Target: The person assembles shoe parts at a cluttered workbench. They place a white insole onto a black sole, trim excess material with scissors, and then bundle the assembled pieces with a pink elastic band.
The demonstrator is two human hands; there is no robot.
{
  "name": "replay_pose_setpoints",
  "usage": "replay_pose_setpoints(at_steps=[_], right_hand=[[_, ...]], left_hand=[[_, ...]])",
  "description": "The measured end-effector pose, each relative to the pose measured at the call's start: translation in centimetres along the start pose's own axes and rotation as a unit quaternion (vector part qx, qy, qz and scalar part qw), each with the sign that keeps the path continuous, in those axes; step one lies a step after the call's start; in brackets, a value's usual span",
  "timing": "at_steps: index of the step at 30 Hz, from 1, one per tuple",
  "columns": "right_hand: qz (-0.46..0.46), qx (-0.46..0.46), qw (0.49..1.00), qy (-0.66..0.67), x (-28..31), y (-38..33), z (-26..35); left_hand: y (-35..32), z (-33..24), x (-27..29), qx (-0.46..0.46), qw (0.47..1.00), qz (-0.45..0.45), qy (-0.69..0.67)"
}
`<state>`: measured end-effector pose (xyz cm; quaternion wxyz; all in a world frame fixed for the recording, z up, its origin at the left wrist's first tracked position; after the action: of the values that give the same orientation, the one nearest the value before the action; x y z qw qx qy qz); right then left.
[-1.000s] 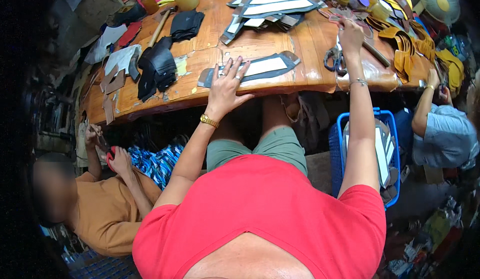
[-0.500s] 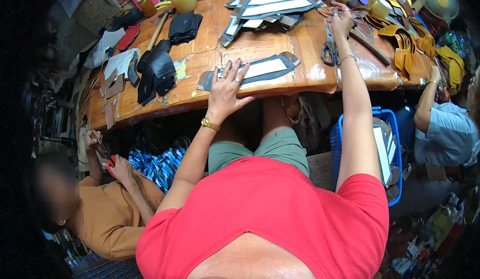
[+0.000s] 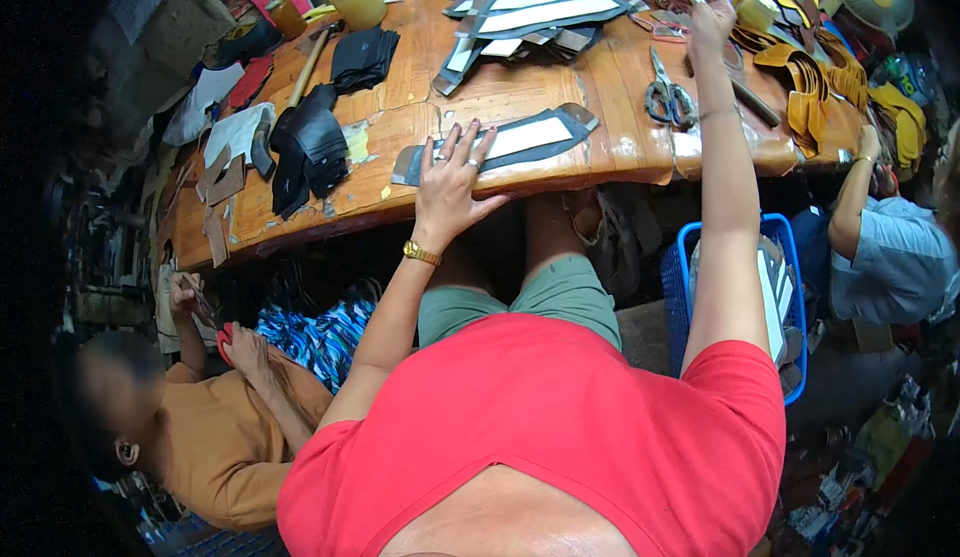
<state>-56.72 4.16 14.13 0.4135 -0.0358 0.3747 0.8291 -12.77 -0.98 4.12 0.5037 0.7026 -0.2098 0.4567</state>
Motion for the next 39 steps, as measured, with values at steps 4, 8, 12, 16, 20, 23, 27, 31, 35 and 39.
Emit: replay_pose_setpoints(at_steps=[4, 8, 12, 16, 20, 23, 27, 31, 35, 39], right_hand=[[0.047, -0.071, 0.994, -0.067, -0.2, -6.3, 5.4], [0.073, -0.150, 0.982, -0.090, 0.1, -14.0, 8.3], [0.030, -0.240, 0.964, -0.107, 1.1, -22.7, 10.2], [0.012, -0.330, 0.941, -0.068, 0.0, -29.3, 11.1], [0.033, -0.370, 0.928, -0.010, -5.2, -32.7, 12.1], [0.028, -0.315, 0.946, 0.064, -6.4, -32.2, 13.1], [0.011, -0.318, 0.947, 0.047, -6.6, -32.2, 14.5], [0.023, -0.265, 0.964, -0.003, -6.9, -32.0, 16.3], [0.039, -0.191, 0.980, -0.046, -7.5, -31.5, 18.0], [0.005, -0.148, 0.987, -0.059, -7.3, -31.0, 19.4]], left_hand=[[0.2, -0.3, -0.1, -0.003, 1.000, 0.004, 0.004], [-0.1, 0.0, 0.1, 0.005, 1.000, 0.005, 0.012], [0.4, -0.2, 0.7, 0.020, 0.999, -0.033, -0.012], [0.8, -2.1, 2.1, 0.025, 0.995, -0.094, 0.002], [0.8, -10.3, 5.9, -0.115, 0.943, -0.094, -0.296], [0.4, -13.2, 5.2, -0.114, 0.881, -0.020, -0.459], [1.3, -12.8, 6.5, -0.082, 0.827, 0.022, -0.555], [1.2, -12.4, 6.6, -0.017, 0.793, -0.026, -0.609], [1.2, -12.1, 7.3, -0.019, 0.806, -0.075, -0.586], [1.7, -11.0, 8.3, -0.042, 0.807, -0.177, -0.561]])
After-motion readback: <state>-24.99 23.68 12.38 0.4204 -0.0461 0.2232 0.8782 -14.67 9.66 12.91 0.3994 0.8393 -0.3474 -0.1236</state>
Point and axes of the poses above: each hand's wrist, its own y-axis towards the middle knuckle, its own x-axis out of the back of the hand, z = x × y, the point moved 7 cm from there along y, towards the middle knuckle, and after that the axes turned 6 degrees about -z, right-handed, at the moved point
